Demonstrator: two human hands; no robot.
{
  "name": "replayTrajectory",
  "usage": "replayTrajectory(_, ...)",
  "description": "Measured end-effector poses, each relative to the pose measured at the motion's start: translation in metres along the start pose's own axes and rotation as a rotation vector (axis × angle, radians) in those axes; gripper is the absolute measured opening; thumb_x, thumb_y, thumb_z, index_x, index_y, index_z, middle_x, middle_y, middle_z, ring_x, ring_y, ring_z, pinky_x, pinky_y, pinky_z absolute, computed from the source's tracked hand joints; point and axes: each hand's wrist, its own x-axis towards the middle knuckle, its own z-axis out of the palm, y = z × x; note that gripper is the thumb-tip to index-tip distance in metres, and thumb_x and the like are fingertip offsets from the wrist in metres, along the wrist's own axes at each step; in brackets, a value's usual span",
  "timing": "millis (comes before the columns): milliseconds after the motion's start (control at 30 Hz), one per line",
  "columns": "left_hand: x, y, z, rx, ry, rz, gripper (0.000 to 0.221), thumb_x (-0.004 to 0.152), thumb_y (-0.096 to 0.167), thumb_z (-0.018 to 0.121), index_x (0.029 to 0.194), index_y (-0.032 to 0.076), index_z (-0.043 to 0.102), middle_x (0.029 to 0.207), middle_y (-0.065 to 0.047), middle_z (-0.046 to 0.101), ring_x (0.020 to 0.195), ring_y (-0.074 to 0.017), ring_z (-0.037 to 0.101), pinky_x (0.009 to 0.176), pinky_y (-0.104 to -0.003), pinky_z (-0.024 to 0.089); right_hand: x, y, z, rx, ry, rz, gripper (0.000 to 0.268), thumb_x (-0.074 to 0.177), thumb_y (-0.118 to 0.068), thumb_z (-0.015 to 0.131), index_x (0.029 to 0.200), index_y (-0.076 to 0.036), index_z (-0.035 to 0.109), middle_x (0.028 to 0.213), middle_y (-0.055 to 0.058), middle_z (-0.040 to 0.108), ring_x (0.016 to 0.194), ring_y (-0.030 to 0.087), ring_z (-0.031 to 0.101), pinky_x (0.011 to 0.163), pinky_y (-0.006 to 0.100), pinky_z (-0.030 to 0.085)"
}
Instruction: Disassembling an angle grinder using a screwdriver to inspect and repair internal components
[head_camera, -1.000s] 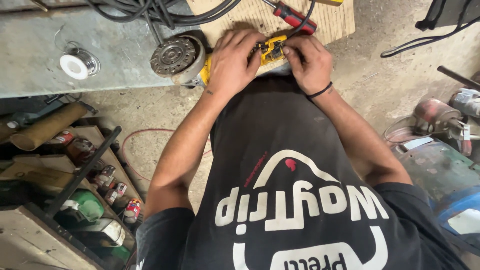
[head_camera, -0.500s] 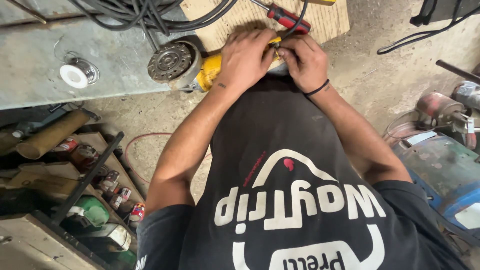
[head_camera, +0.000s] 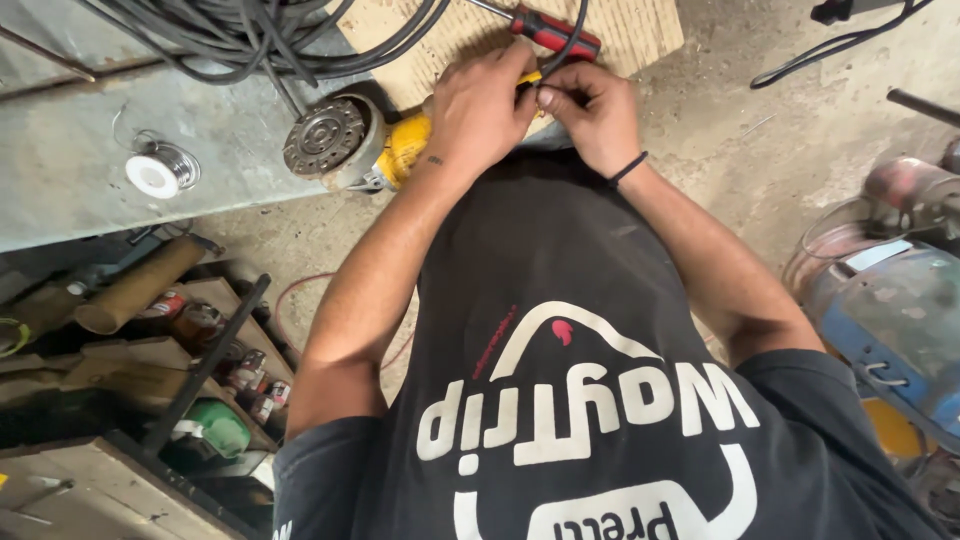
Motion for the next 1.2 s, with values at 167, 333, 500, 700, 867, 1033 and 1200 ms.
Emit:
replayTrajectory(167, 0.007, 0.008, -0.009, -0.151, -0.145, -0.257, 0.020, 0.084, 0.032, 0.062, 0.102, 0.026, 0.056, 0.092, -0.009, 0.075, 0.088, -0.0454, 0.068, 0.071, -0.057, 0.049, 0.000, 0.006, 0.000, 0.017, 0.006, -0.071, 0.007, 0.096, -0.007, 0.082, 0.097, -0.005, 0.075, 0.093, 0.007, 0.075, 0.084, 0.017, 0.069, 0.076, 0.031, 0.054)
replayTrajectory(333, 0.010, 0.012, -0.012, -0.154, -0.128, -0.266, 0.022, 0.082, 0.029, 0.061, 0.103, 0.025, 0.057, 0.095, -0.007, 0.076, 0.090, -0.0437, 0.068, 0.072, -0.057, 0.049, 0.008, 0.006, -0.013, -0.035, 0.020, -0.187, 0.009, 0.097, -0.009, 0.084, 0.099, -0.003, 0.076, 0.095, 0.010, 0.075, 0.088, 0.024, 0.069, 0.080, 0.036, 0.053)
replayTrajectory(500, -0.006, 0.012, -0.015, -0.175, -0.036, -0.237, 0.020, 0.085, 0.027, 0.062, 0.104, 0.024, 0.058, 0.107, -0.001, 0.075, 0.098, -0.0343, 0.069, 0.075, -0.051, 0.052, 0.020, 0.000, -0.051, -0.141, 0.147, -0.239, 0.011, 0.101, -0.006, 0.082, 0.095, -0.002, 0.073, 0.090, 0.011, 0.072, 0.079, 0.024, 0.065, 0.068, 0.037, 0.048)
replayTrajectory(700, -0.034, 0.019, -0.021, -0.223, 0.198, -0.060, 0.024, 0.091, 0.010, 0.065, 0.115, 0.013, 0.064, 0.116, -0.005, 0.073, 0.108, -0.0293, 0.068, 0.095, -0.039, 0.050, 0.036, 0.007, -0.068, -0.637, -0.032, -0.402, 0.043, 0.095, -0.030, 0.087, 0.127, -0.008, 0.068, 0.123, 0.010, 0.062, 0.104, 0.033, 0.067, 0.070, 0.047, 0.058)
replayTrajectory(867, -0.040, 0.021, 0.007, 0.023, 0.218, -0.049, 0.042, 0.093, 0.029, 0.074, 0.132, 0.018, 0.064, 0.137, -0.004, 0.066, 0.125, -0.0290, 0.061, 0.102, -0.045, 0.045, 0.043, 0.005, -0.066, -0.653, -0.151, -0.444, 0.036, 0.089, -0.028, 0.084, 0.117, -0.011, 0.070, 0.115, 0.007, 0.066, 0.096, 0.034, 0.068, 0.074, 0.049, 0.057)
replayTrajectory(1033, -0.038, 0.023, 0.023, 0.006, 0.275, -0.052, 0.045, 0.092, 0.024, 0.078, 0.134, 0.016, 0.062, 0.138, -0.004, 0.063, 0.129, -0.0293, 0.058, 0.112, -0.044, 0.039, 0.042, 0.016, -0.078, -0.642, -0.171, -0.497, 0.025, 0.094, -0.024, 0.081, 0.112, -0.008, 0.071, 0.108, 0.009, 0.068, 0.090, 0.029, 0.068, 0.068, 0.043, 0.058)
replayTrajectory(1200, -0.040, 0.014, 0.027, -0.029, 0.244, -0.062, 0.058, 0.087, 0.019, 0.083, 0.139, 0.015, 0.059, 0.140, -0.006, 0.062, 0.132, -0.0312, 0.056, 0.115, -0.047, 0.037, 0.023, 0.017, -0.099, -0.674, -0.175, -0.476, 0.020, 0.095, -0.023, 0.079, 0.106, -0.009, 0.068, 0.109, 0.007, 0.069, 0.089, 0.025, 0.070, 0.060, 0.039, 0.057)
